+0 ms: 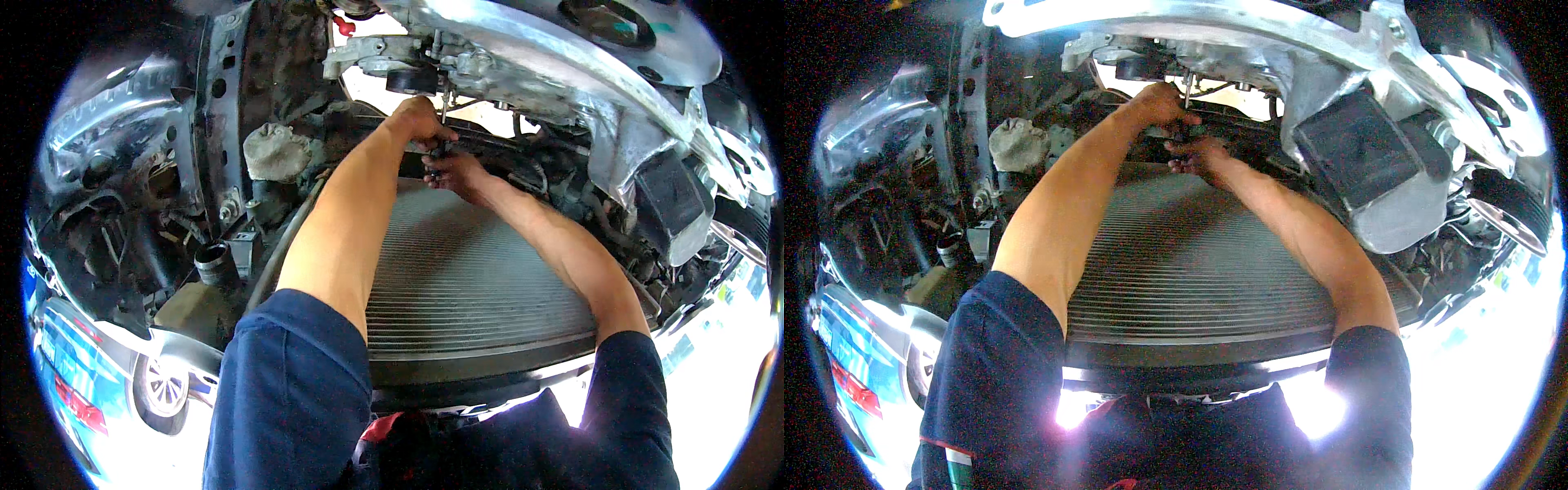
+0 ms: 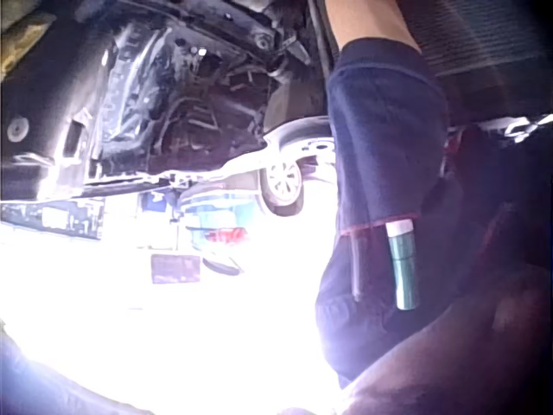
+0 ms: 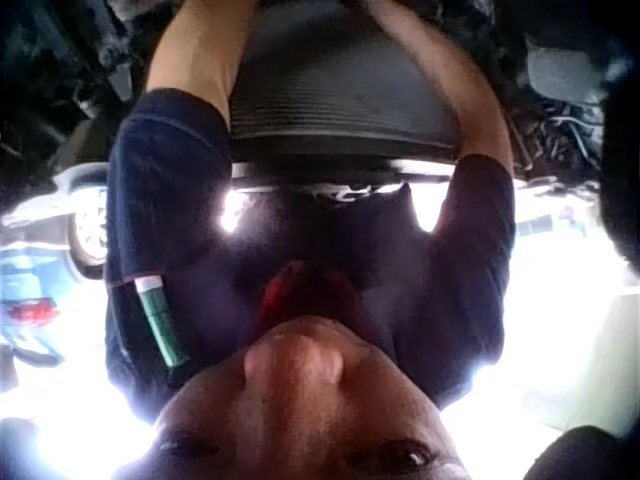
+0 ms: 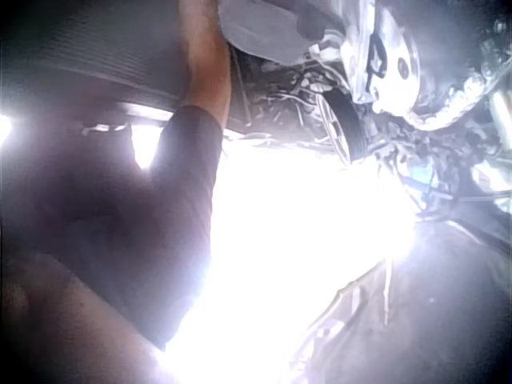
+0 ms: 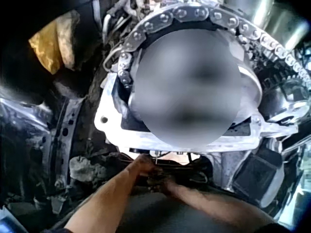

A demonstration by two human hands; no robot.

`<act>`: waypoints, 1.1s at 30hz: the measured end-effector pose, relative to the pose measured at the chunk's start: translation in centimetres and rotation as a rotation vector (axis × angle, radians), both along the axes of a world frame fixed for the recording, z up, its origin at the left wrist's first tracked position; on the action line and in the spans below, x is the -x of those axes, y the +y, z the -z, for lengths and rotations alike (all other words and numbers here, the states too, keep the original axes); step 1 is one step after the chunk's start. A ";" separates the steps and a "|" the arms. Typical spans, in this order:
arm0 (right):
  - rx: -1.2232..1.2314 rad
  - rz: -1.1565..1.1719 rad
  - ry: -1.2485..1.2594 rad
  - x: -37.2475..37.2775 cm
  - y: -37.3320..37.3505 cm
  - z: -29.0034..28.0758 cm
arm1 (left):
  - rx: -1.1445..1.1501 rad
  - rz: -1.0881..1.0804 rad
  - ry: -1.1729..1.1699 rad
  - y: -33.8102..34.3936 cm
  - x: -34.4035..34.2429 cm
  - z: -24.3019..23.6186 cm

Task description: The person works under the hood of a car, using a wrench to tighten bolts on the engine. He repeatedly reaches into the engine bay, adjusts components, and places tools on the hood. The task involves mechanical repair actions focused on securing engine parts.

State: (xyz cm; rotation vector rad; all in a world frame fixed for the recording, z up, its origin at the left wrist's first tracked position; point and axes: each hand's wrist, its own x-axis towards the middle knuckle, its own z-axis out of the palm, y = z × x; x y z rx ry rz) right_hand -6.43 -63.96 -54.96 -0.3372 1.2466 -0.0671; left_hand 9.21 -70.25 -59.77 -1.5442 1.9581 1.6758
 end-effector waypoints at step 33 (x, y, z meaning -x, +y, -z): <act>0.098 -0.116 0.048 -0.9 -0.2 -0.6 | 0.035 0.015 0.012 -1.0 0.6 2.6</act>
